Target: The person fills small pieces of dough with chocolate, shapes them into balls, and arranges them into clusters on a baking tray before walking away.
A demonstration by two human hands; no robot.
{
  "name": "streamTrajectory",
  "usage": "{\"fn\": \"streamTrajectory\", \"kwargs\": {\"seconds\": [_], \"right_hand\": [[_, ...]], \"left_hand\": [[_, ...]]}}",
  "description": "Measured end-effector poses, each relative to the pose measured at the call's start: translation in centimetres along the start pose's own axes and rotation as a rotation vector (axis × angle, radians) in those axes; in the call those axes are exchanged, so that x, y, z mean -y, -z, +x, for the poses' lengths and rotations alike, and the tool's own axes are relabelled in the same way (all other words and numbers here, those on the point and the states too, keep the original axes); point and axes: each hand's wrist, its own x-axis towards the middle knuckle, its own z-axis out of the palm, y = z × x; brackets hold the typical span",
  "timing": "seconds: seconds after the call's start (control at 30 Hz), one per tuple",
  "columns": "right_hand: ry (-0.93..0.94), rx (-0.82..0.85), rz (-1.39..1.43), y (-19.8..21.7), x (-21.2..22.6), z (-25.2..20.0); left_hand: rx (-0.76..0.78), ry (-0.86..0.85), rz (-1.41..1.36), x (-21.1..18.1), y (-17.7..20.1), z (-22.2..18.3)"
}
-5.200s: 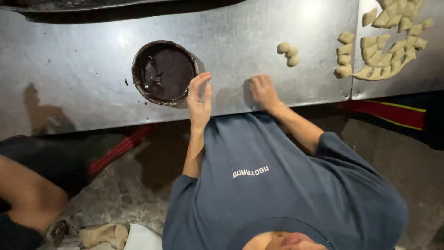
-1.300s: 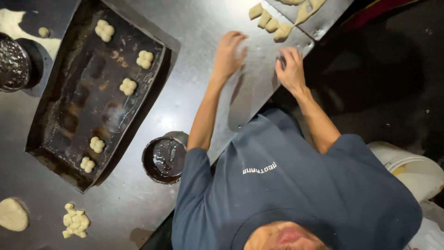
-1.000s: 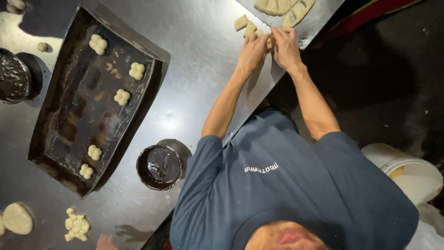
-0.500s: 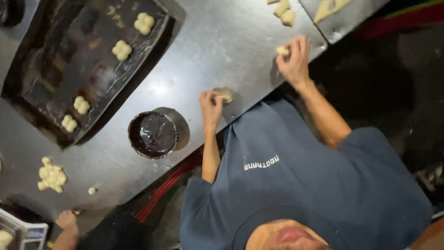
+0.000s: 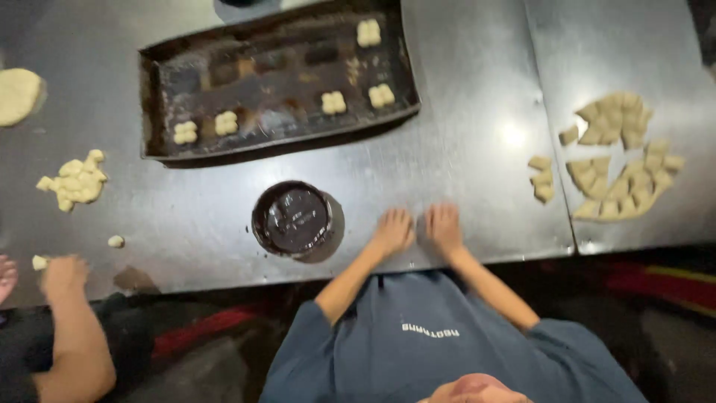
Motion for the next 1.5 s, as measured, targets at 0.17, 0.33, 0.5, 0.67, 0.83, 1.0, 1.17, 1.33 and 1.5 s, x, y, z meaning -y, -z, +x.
{"fn": "streamTrajectory", "kwargs": {"seconds": [0.17, 0.33, 0.5, 0.67, 0.83, 1.0, 1.17, 1.33, 1.5], "right_hand": [[0.336, 0.128, -0.002, 5.4, -1.3, 0.2], [0.074, 0.061, -0.090, 3.5, 2.5, 3.7], [0.211, 0.016, 0.131, 3.9, -0.3, 0.3], [-0.084, -0.010, -0.071, 3.5, -2.7, 4.5], [-0.151, -0.046, 0.099, 5.6, 0.9, 2.0], [-0.191, -0.041, 0.217, 7.4, -2.6, 0.3], [-0.219, -0.018, 0.300, 7.5, -6.6, 7.2], [-0.292, -0.140, 0.161, 11.0, -9.5, 6.8], [-0.471, -0.299, -0.191, 14.3, -14.1, 3.4]], "left_hand": [[-0.022, 0.054, 0.283, 5.9, 1.4, -2.3], [-0.227, 0.209, 0.132, 4.9, -1.1, 2.1], [-0.284, -0.040, 0.138, 6.7, -3.2, -0.9], [-0.360, 0.284, 0.177, 8.5, 1.8, 3.2], [-0.242, 0.155, 0.065, 0.8, 3.1, 0.4], [-0.292, 0.134, -0.098, 2.6, 5.1, -0.4], [-0.103, 0.262, -0.017, 1.4, 7.3, 11.6], [-0.101, -0.229, -0.052, -10.0, 5.8, 21.7], [0.217, -0.638, -0.013, -18.0, -4.1, 27.3]]}}
